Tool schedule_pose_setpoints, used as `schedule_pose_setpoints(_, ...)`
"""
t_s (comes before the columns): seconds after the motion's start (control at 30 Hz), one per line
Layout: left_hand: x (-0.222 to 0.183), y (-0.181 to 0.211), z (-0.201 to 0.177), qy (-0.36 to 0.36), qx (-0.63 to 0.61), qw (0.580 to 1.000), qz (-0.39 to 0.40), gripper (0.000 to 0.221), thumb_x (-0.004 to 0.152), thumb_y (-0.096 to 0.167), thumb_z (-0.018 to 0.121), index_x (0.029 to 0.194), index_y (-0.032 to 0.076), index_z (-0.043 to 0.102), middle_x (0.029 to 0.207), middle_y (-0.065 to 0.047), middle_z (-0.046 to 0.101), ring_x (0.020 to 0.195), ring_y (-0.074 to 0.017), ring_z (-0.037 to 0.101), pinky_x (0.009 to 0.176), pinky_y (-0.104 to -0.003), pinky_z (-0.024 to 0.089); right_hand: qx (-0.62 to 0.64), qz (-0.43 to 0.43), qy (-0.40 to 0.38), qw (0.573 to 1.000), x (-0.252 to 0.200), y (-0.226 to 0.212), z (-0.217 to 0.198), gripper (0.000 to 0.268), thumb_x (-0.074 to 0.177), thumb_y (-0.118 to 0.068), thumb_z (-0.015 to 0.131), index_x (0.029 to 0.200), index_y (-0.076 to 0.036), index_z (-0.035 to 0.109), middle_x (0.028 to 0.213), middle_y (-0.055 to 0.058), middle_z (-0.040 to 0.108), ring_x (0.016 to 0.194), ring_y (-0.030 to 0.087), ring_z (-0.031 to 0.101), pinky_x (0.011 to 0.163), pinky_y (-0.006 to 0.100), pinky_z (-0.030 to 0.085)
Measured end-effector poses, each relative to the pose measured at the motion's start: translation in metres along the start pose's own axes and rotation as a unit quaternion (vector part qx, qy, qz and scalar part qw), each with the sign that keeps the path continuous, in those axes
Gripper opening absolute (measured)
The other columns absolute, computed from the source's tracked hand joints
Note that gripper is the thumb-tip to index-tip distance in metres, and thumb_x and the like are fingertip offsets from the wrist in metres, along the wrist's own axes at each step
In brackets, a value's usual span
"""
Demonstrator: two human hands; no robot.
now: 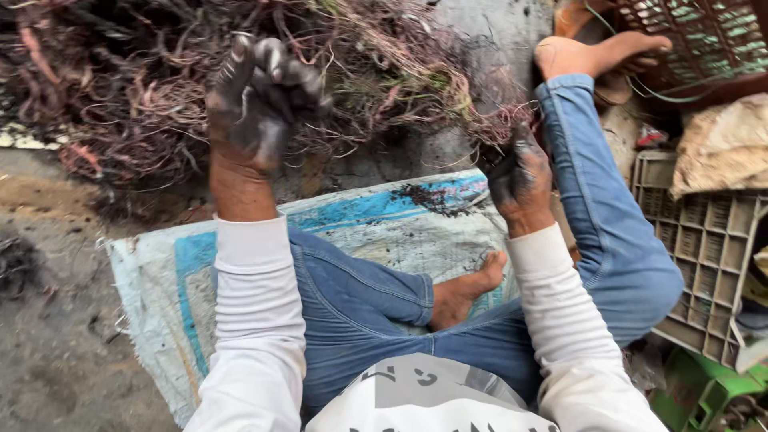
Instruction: The person sits on a sack on the floor and manually separates a tangled mass of burnt and dirty wires. They pull apart strands by hand, removing debris and sorting the material into smaller bundles.
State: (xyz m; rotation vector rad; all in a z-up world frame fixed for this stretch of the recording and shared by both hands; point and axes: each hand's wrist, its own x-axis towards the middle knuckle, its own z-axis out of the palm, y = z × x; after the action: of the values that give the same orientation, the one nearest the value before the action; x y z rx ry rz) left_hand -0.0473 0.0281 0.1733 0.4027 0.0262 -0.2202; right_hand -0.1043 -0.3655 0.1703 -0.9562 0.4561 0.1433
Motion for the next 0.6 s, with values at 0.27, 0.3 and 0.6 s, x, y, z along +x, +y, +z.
schedule_pose_setpoints(0.27, 0.022, -0.088, 0.025, -0.032, 0.341, 0.933, 0.112, 0.031, 0.108, 0.036, 0.068, 0.102, 0.005, 0.064, 0.110, -0.020, 0.074, 0.100, -0.0277, 0.074, 0.101, -0.043, 0.066, 0.025, -0.089, -0.005, 0.996, 0.002, -0.004, 0.024, 0.020, 0.109, -0.013, 0.061, 0.125, -0.002, 0.063, 0.115, 0.012, 0.072, 0.101, 0.027, 0.072, 0.094, 0.045, 0.059)
schedule_pose_setpoints(0.3, 0.022, -0.096, 0.019, -0.017, 0.436, 0.894, 0.100, 0.033, 0.107, 0.040, 0.066, 0.103, 0.007, 0.065, 0.108, -0.017, 0.075, 0.098, -0.0248, 0.075, 0.094, -0.039, 0.066, 0.042, -0.089, -0.018, 0.995, -0.001, -0.004, 0.029, 0.020, 0.109, -0.011, 0.061, 0.126, -0.001, 0.063, 0.115, 0.013, 0.072, 0.102, 0.027, 0.072, 0.095, 0.044, 0.059)
schedule_pose_setpoints(0.6, 0.016, -0.124, 0.006, -0.112, 0.579, 0.797, 0.135, 0.079, 0.097, 0.063, 0.067, 0.144, 0.001, 0.052, 0.129, -0.016, 0.071, 0.116, -0.0269, 0.072, 0.102, -0.039, 0.059, -0.066, -0.080, -0.014, 0.995, -0.029, 0.002, 0.070, 0.024, 0.095, 0.002, 0.072, 0.118, 0.000, 0.066, 0.109, 0.013, 0.072, 0.097, 0.025, 0.073, 0.093, 0.042, 0.062)
